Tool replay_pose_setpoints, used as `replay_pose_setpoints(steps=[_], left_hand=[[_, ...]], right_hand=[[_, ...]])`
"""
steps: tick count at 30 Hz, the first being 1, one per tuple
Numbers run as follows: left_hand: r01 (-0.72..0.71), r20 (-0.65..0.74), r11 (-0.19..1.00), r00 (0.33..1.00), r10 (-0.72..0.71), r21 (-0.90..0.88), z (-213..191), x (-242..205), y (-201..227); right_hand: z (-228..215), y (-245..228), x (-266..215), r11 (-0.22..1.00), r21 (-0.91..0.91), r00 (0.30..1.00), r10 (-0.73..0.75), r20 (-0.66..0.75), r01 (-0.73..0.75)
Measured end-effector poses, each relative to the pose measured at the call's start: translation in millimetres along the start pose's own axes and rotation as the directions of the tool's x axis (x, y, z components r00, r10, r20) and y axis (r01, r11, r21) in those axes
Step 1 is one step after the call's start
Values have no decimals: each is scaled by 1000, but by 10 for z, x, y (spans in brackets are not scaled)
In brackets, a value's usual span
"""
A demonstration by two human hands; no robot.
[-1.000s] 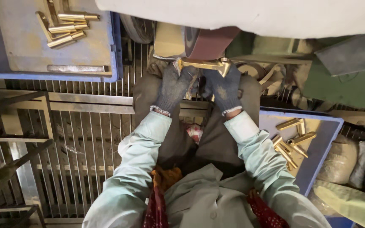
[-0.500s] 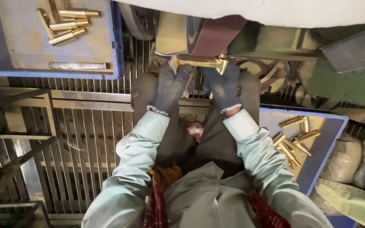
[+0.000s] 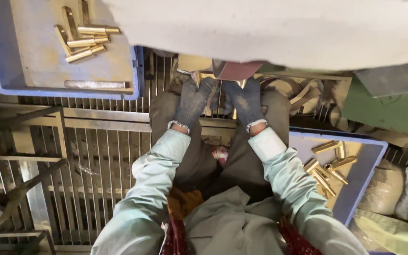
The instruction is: The person sits on the floor and repeatedly presses small brass-colored metal parts against a moving belt sander to smooth their surfaces. They handle the parts one at a time, rotating them to contact different edges, and place finished pieces into a blue bin.
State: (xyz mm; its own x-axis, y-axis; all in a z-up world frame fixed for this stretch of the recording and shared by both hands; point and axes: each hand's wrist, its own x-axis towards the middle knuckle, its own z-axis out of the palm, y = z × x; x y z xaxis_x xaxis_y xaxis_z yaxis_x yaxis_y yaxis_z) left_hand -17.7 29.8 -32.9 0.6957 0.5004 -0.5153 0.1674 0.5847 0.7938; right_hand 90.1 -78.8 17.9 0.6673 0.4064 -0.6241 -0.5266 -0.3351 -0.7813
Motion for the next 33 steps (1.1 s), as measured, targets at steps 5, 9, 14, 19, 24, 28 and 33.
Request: replay_pose_setpoints(steps=[5, 9, 14, 19, 24, 28, 33], left_hand=[[-164, 104, 986, 982, 160, 23, 6, -160, 102], [-299, 173, 935, 948, 268, 189, -6, -492, 384], [-560, 336, 782, 817, 468, 274, -47, -1177, 602], [-688, 370, 391, 685, 628, 611, 77, -1169, 532], [-694, 322, 355, 646, 692, 626, 177, -1066, 453], [-601, 220, 403, 705, 675, 691, 286, -934, 440], [-579, 137, 463, 710, 691, 671, 397, -821, 451]], right_hand=[[-116, 207, 16, 985, -40, 984, -168, 58, 170], [-228, 290, 58, 834, 269, 845, -524, 110, 482], [-345, 318, -193, 814, 476, 878, -452, 156, 334], [-285, 407, -244, 812, 195, 795, -581, 178, 550], [-296, 442, 22, 749, -284, 801, -543, 253, 598], [-358, 474, 246, 641, -409, 760, -567, 318, 649], [-336, 456, 343, 552, -443, 701, -637, 322, 706]])
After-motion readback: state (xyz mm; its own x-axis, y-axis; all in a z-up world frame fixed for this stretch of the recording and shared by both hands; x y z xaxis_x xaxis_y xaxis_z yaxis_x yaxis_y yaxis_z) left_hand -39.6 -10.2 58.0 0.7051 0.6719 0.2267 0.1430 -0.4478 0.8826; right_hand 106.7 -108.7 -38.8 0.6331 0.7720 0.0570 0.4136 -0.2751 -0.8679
